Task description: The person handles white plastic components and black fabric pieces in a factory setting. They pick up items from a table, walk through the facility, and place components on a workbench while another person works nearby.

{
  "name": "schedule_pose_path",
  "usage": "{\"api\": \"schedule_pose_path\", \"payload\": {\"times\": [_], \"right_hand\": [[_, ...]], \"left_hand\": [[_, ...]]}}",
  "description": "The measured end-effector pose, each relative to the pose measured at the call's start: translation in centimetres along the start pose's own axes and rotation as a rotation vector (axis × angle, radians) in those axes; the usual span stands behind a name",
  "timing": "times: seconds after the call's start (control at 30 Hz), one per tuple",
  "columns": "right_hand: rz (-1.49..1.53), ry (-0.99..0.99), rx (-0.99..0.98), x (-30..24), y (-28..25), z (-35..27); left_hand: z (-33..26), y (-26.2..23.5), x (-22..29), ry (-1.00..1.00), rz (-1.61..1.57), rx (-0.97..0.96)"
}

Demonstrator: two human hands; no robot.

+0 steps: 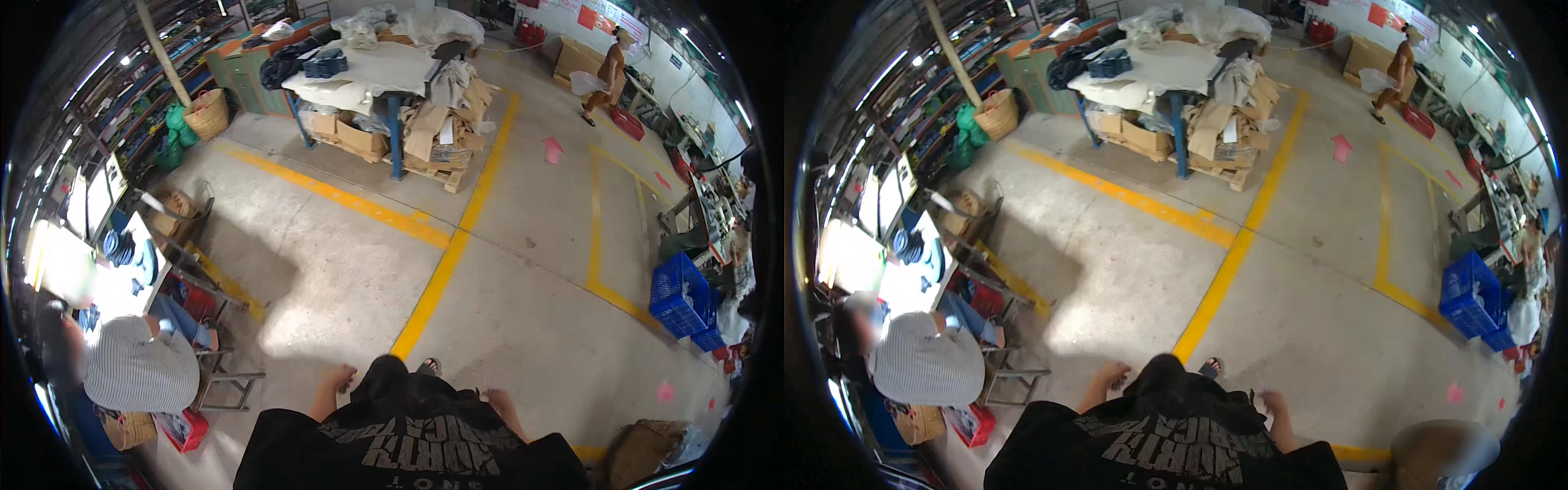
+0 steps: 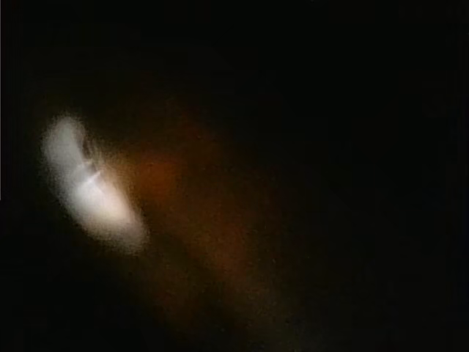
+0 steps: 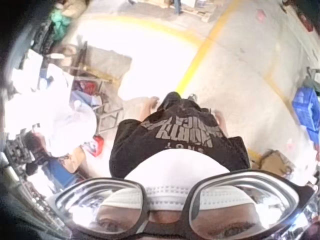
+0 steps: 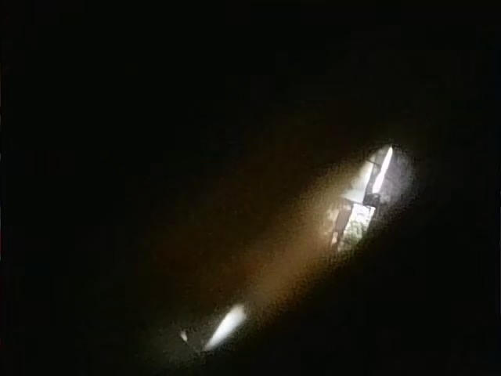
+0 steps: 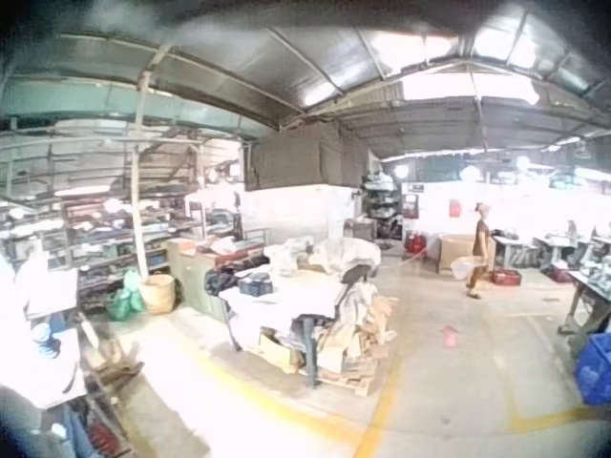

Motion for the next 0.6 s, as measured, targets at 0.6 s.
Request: {"api": "schedule_pose_path", "payload": {"times": [0.6], "right_hand": [[0.192,0.092,0.055,-49.9,-21.0,12.2]], "left_hand": [[45.8,-3.9,52.7,0.197,0.449,-0.214]]}}
Point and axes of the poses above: each hand's wrist, its own z-axis towards the middle knuckle, its own y-axis out of the palm, x = y × z, the point moved 6 cm from there along z, towards the middle knuckle, and after that the axes turned 14 degrees about y, right-handed, at the moved point
